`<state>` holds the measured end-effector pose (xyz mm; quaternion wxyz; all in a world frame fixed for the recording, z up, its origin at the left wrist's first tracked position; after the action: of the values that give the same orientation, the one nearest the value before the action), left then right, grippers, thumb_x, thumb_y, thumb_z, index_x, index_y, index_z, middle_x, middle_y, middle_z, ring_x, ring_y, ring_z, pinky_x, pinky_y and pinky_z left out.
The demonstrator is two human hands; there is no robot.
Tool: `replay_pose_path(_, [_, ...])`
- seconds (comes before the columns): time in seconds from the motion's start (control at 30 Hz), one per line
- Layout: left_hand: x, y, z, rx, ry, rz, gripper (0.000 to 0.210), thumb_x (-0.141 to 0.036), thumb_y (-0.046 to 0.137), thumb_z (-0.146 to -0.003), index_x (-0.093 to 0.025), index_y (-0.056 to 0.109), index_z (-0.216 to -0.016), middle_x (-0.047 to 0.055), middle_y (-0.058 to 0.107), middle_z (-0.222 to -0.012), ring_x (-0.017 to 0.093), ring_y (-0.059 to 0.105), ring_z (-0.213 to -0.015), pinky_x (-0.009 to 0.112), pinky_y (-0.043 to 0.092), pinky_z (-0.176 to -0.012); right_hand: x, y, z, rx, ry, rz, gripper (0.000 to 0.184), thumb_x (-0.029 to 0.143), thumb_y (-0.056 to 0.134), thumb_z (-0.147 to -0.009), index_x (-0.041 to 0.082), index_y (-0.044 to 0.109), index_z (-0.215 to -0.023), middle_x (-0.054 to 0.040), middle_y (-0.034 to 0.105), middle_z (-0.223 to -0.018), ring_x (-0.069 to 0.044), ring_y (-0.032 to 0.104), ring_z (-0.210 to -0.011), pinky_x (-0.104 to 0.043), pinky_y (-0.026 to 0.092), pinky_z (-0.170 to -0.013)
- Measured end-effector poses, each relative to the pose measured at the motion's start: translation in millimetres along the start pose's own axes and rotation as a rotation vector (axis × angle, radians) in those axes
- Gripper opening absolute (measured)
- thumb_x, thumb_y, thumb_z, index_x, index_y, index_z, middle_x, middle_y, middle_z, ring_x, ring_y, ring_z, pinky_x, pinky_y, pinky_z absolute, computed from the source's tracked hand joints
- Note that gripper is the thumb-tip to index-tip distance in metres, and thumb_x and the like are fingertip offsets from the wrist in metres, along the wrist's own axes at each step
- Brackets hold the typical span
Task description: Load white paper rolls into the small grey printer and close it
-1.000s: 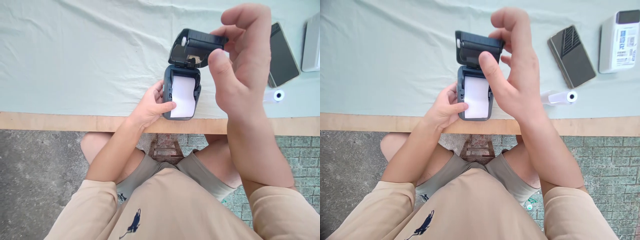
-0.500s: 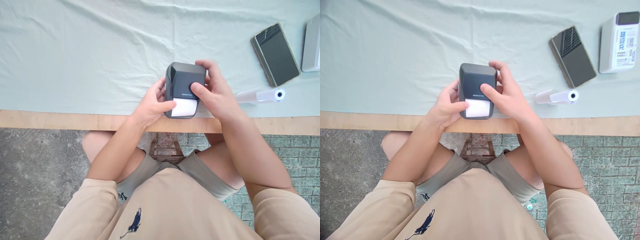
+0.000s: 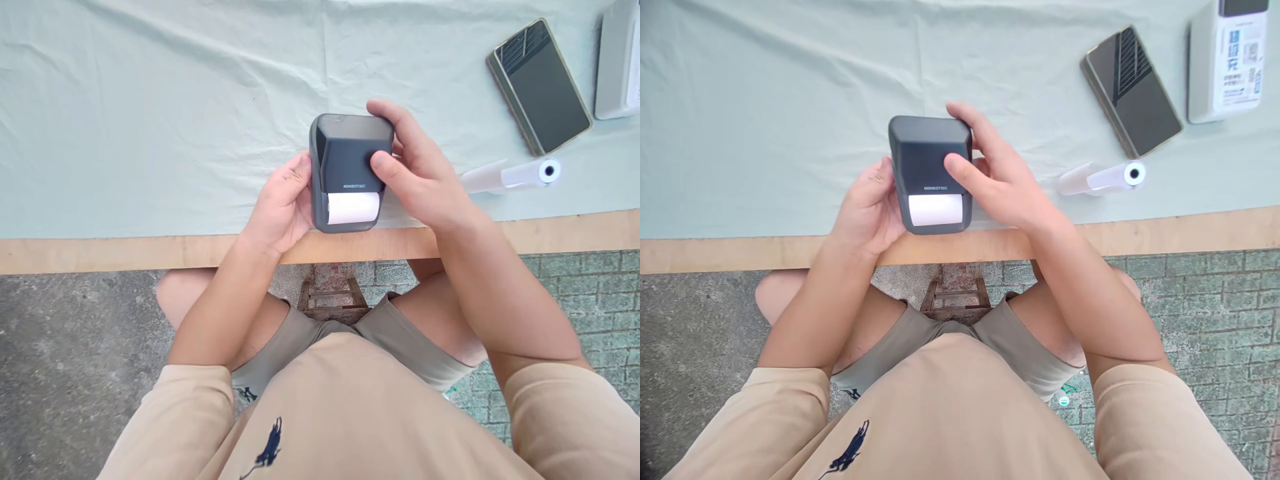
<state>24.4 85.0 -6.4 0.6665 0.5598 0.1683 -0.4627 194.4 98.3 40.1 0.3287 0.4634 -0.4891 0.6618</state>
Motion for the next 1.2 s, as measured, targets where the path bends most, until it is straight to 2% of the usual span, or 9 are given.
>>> replay_pose_path(0.13, [-2.8,0.6,0.4,0.000,0.042,0.007,0.031,-0.032,0.056,-0.115,-0.020,0.081,-0.102,0.002,0.084,-0.097,0.026,0.083,-0.133,0.038,0.076,-0.104,8.7,-1.5,1.5,0.145,-0.045,-0.035,0.077,0.065,0.064,-0.108,0.034,0.044,-0.175,-0.0042,0.065,-0.160,-0.024,0.064,-0.150,-0.042,0.062,-0.127])
replay_pose_path(0.3, [-1.9,-1.5,0.1,-0.030,0.050,-0.014,0.030,-0.033,0.062,-0.113,-0.021,0.078,-0.092,0.000,0.079,-0.087,0.020,0.088,-0.112,0.028,0.075,-0.087,12.9,-9.3,5.5,0.289,-0.034,0.129,0.119,0.066,0.092,-0.084,0.040,0.031,-0.182,-0.0031,0.047,-0.179,-0.029,0.061,-0.156,-0.046,0.061,-0.131])
replay_pose_path(0.4, [-1.0,-3.7,-1.5,-0.043,0.045,-0.006,0.031,-0.031,0.060,-0.114,-0.020,0.081,-0.093,-0.001,0.079,-0.086,0.016,0.086,-0.093,0.024,0.070,-0.072,33.8,-27.4,4.5,0.139,-0.127,0.294,0.100,0.064,0.094,-0.083,0.037,0.052,-0.169,-0.0033,0.051,-0.176,-0.030,0.057,-0.160,-0.042,0.063,-0.124])
replay_pose_path(0.53, [-1.7,-3.1,-2.3,-0.017,0.064,0.012,0.031,-0.032,0.061,-0.114,-0.021,0.087,-0.100,-0.001,0.083,-0.093,0.013,0.083,-0.084,0.022,0.070,-0.074,69.4,-44.1,3.2,-0.197,-0.263,0.346,0.062,0.081,0.079,-0.093,0.026,0.068,-0.122,-0.0084,0.071,-0.124,-0.021,0.073,-0.108,-0.036,0.061,-0.083])
replay_pose_path(0.6, [-1.5,0.3,-1.2,0.008,0.058,0.028,0.028,-0.034,0.065,-0.113,-0.021,0.088,-0.103,0.000,0.085,-0.098,0.013,0.084,-0.090,0.022,0.071,-0.081,85.7,-51.0,8.8,-0.434,-0.373,0.284,0.065,0.089,0.066,-0.098,0.026,0.052,-0.092,-0.0030,0.056,-0.093,-0.015,0.066,-0.080,-0.035,0.050,-0.068])
replay_pose_path(0.73, [-2.5,5.2,0.8,0.013,0.043,0.107,0.034,-0.028,0.062,-0.114,-0.020,0.089,-0.094,0.000,0.088,-0.099,0.012,0.085,-0.091,0.020,0.072,-0.081,99.5,-46.7,23.0,-0.681,-0.475,0.306,0.061,0.071,0.049,-0.115,0.025,0.033,-0.079,0.0014,0.037,-0.073,-0.012,0.056,-0.064,-0.032,0.046,-0.069])
replay_pose_path(0.87, [-1.6,-0.3,0.3,-0.052,0.027,0.116,0.037,-0.023,0.058,-0.116,-0.019,0.088,-0.094,-0.001,0.086,-0.091,0.008,0.083,-0.080,0.017,0.071,-0.076,102.5,-19.6,14.0,-0.441,-0.461,0.573,0.038,0.041,0.050,-0.113,0.022,0.061,-0.082,-0.0024,0.062,-0.076,-0.013,0.055,-0.068,-0.033,0.043,-0.069])
replay_pose_path(0.97, [0.0,-4.4,0.5,-0.078,0.022,0.091,0.033,-0.027,0.059,-0.115,-0.019,0.084,-0.096,-0.001,0.085,-0.091,0.010,0.086,-0.086,0.019,0.073,-0.083,81.5,1.4,-4.8,-0.142,-0.231,0.808,0.027,0.034,0.051,-0.107,0.023,0.074,-0.099,-0.0043,0.074,-0.091,-0.017,0.064,-0.080,-0.035,0.044,-0.071])
replay_pose_path(1.2, [-1.2,5.4,6.1,0.049,0.038,0.009,0.029,-0.039,0.093,-0.090,-0.024,0.084,-0.114,0.000,0.088,-0.107,0.026,0.085,-0.127,0.031,0.076,-0.099,70.1,14.8,-9.6,0.112,0.043,1.155,0.029,0.020,0.051,-0.105,0.026,0.077,-0.119,-0.0051,0.080,-0.133,-0.028,0.070,-0.118,-0.036,0.030,-0.072])
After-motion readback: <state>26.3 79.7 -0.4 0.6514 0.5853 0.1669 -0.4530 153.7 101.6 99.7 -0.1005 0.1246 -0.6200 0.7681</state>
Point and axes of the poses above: each hand's wrist, its own z-axis away from the middle knuckle, its own y-axis out of the palm, x = y × z, the point moved 9 cm from there along -z, towards the middle knuckle
